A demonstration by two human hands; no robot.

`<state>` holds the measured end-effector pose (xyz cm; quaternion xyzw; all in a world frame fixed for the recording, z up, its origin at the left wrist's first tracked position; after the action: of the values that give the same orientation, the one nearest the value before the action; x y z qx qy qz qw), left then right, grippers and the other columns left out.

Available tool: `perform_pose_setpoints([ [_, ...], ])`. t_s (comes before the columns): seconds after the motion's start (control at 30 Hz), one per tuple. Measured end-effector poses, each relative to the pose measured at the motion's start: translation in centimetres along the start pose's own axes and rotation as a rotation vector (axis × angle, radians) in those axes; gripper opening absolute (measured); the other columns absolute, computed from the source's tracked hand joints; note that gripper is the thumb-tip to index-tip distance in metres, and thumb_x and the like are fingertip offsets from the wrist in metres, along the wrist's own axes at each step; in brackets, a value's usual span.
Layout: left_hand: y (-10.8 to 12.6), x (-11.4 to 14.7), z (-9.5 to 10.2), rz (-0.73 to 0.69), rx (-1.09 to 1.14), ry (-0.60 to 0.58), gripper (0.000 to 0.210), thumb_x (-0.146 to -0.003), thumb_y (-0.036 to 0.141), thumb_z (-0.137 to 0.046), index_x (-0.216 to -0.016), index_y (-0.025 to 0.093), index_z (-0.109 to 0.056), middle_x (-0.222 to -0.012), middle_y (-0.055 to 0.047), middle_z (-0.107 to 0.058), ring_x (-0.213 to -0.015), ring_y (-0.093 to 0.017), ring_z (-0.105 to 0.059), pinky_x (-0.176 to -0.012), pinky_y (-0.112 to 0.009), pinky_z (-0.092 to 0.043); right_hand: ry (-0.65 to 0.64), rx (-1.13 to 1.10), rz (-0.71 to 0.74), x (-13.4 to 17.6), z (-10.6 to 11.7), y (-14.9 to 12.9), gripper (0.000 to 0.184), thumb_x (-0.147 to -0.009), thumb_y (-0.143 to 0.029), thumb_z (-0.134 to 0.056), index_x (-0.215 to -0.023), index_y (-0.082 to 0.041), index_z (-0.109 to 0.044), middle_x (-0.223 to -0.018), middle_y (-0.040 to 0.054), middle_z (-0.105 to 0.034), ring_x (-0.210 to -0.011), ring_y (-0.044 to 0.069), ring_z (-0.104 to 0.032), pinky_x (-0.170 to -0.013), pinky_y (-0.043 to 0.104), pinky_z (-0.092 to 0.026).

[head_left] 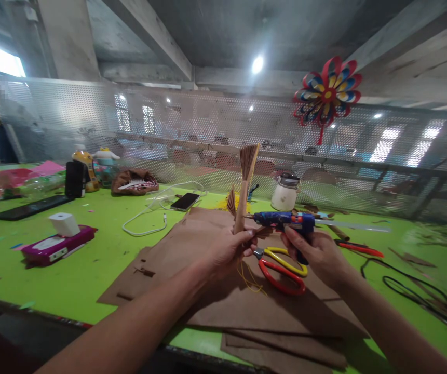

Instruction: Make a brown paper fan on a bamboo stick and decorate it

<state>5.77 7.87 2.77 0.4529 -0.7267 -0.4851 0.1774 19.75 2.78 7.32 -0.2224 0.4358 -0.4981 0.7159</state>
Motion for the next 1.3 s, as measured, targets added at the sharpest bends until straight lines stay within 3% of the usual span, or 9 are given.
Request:
perform_pose_setpoints([
  [0.43, 0.11, 0.37, 0.02, 0.048, 0.036, 0.062, 0.014, -0.070, 0.016, -0.069, -0.079, 0.011, -0.059, -0.069, -0.004, -0.057, -0.059, -0.007, -0.051, -0.049, -0.016, -0.033, 0.012, 0.057, -0.013, 0.00, 0.23, -0.05, 0.048, -0.088, -0.056, -0.040, -0.059, -0.017, -0.046, -0.057, 0.0012, -0.047, -0.055, 0.013, -0.043, -0.054, 0.028, -0.034],
  [1.3, 0.12, 0.35, 0.02, 0.044, 0.023, 0.043, 0.015, -0.073, 0.017, -0.066, -0.083, 0.010, -0.058, -0.066, -0.002, -0.055, -0.058, -0.006, -0.051, -0.053, -0.016, -0.037, 0.018, 0.066, -0.018, 0.22, 0.34, -0.10, 0.048, -0.086, -0.056, -0.041, -0.057, -0.018, -0.044, -0.057, 0.0012, -0.047, -0.055, 0.014, -0.044, -0.055, 0.029, -0.035],
])
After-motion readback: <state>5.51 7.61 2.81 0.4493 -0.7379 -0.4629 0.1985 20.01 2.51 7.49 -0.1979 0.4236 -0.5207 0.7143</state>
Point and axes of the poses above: each hand's wrist, its own x-axis away from the middle knuckle, its own z-axis out of the back of the hand, y = z × x, the point moved 8 cm from there along -x, towards the middle knuckle
